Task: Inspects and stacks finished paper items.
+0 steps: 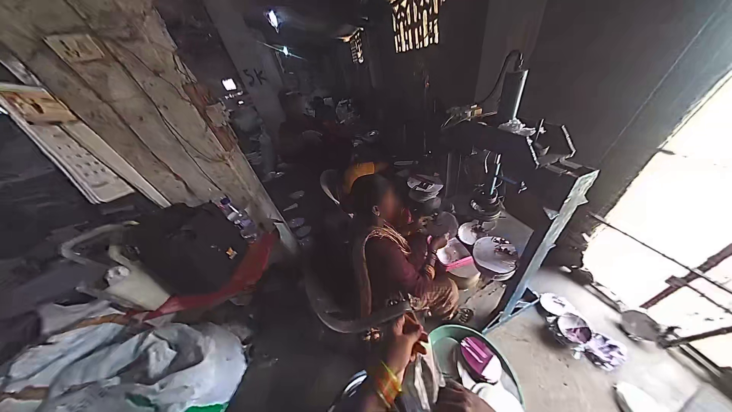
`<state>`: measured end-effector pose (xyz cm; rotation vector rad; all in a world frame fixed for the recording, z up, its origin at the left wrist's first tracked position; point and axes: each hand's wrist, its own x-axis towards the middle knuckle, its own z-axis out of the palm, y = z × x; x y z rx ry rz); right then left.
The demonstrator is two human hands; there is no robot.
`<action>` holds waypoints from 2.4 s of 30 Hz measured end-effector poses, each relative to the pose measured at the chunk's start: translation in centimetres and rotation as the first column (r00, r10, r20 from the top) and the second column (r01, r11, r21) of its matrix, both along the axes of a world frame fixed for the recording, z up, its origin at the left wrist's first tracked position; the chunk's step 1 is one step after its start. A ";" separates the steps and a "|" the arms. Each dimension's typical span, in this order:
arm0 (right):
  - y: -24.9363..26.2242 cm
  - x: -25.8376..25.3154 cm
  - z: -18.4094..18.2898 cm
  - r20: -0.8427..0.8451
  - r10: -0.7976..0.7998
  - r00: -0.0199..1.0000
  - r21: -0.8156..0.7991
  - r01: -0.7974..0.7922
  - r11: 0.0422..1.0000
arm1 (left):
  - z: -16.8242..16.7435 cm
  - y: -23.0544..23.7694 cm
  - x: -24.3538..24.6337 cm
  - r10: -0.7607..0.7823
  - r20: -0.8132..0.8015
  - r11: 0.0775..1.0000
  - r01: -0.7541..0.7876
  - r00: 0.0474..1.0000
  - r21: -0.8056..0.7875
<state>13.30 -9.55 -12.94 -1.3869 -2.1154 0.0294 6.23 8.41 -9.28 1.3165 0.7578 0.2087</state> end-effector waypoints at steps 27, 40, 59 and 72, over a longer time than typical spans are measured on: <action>-0.7 3.1 1.9 -0.497 -0.500 0.709 -0.061 0.547 0.835 | 3.8 -1.5 -0.4 -0.794 -0.053 0.442 0.635 0.606 0.634; -2.7 4.6 3.8 -0.549 -0.503 0.668 -0.271 0.427 0.863 | -0.9 -5.4 -0.5 -0.529 0.305 0.426 -0.063 0.792 0.902; -2.1 3.0 1.0 -0.558 -0.565 0.608 -0.204 0.560 0.803 | -4.1 -6.7 -0.4 -0.150 0.425 0.767 -0.166 0.893 0.620; -2.7 3.1 1.3 -0.734 -0.552 0.396 -0.265 0.581 0.770 | -2.3 -5.3 -2.3 -0.314 0.343 0.874 0.129 0.885 0.469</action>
